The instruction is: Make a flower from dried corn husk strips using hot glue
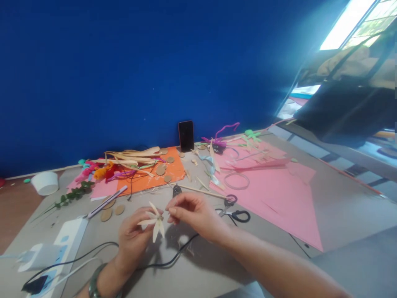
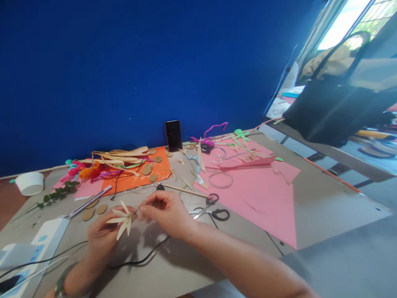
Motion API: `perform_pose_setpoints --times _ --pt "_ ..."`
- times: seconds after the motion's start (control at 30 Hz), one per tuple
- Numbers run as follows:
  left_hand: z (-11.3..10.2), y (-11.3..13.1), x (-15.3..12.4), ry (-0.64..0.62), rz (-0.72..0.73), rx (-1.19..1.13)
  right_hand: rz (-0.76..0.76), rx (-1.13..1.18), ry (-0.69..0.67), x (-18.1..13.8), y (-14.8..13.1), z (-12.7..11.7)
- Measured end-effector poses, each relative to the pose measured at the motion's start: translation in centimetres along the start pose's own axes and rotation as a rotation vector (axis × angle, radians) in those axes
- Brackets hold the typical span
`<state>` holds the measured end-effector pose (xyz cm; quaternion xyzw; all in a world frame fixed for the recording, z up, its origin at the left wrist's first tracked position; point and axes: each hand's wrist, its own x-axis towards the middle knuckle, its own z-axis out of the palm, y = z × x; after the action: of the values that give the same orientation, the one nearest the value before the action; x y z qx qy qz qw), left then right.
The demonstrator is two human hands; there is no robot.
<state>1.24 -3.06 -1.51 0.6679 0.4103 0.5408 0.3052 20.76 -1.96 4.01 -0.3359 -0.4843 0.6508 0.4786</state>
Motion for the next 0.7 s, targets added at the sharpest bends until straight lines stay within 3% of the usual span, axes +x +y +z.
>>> perform_pose_setpoints --times 0.13,0.37,0.7 --pt "0.1 1.1 0.4 -0.021 0.122 0.085 -0.158 -0.148 0.074 -0.6 -0.2 0.5" --pt "0.1 1.3 0.6 -0.069 0.315 0.158 -0.208 -0.295 0.167 -1.0 0.1 1.2" --pt "0.4 2.1 0.8 -0.054 0.303 0.21 -0.113 -0.334 0.229 -1.2 0.4 1.4"
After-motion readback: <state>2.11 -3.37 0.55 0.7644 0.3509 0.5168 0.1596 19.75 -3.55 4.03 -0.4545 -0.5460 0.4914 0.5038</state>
